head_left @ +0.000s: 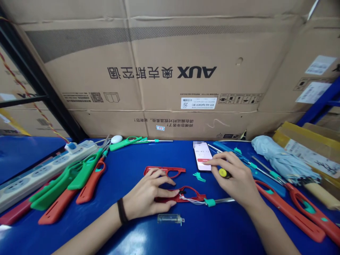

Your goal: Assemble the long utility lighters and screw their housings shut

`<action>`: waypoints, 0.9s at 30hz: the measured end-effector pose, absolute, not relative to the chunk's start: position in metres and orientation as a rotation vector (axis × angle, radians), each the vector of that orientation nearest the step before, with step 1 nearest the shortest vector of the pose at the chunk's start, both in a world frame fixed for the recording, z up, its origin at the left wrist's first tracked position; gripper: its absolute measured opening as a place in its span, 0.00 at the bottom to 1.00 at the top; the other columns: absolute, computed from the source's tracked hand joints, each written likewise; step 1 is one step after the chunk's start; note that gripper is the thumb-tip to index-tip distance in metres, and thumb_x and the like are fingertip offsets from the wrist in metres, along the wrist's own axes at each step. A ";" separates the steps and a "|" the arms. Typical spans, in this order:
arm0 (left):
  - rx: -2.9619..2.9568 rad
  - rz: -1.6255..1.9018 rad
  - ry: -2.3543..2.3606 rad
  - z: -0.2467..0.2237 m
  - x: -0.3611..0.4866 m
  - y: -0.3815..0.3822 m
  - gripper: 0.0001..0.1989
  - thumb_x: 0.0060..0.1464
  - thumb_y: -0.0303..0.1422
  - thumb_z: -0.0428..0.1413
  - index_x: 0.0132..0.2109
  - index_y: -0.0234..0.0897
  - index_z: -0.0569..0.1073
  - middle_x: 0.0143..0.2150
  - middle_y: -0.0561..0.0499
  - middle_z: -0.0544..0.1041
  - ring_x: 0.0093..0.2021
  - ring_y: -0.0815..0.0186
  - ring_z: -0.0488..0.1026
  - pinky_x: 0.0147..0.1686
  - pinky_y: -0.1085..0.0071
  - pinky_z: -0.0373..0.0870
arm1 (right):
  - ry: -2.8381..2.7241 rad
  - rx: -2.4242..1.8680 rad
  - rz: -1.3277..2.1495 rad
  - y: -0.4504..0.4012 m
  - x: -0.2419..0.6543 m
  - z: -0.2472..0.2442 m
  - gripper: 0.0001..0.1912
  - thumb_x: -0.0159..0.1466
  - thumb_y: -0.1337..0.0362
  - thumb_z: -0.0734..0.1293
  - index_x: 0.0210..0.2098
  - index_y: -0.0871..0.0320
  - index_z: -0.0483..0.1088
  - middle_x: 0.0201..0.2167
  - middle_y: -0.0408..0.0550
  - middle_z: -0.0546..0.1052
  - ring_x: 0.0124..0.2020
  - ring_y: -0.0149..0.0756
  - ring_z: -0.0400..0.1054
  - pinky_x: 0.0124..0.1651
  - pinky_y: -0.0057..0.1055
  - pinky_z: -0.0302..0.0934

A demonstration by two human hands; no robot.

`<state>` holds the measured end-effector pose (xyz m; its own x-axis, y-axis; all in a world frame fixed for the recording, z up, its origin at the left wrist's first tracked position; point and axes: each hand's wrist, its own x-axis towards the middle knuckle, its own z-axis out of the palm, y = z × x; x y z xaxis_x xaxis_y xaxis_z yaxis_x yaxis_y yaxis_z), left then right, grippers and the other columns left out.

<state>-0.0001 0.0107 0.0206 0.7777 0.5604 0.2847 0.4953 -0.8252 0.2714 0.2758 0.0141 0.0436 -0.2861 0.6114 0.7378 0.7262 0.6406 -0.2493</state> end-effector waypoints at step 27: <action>2.803 0.826 0.843 0.009 -0.001 0.017 0.11 0.54 0.36 0.59 0.45 0.42 0.77 0.37 0.50 0.78 0.38 0.63 0.73 0.40 0.66 0.66 | -2.458 -1.467 0.541 0.004 0.254 0.044 0.06 0.62 0.65 0.65 0.32 0.51 0.74 0.32 0.40 0.78 0.34 0.36 0.72 0.33 0.28 0.57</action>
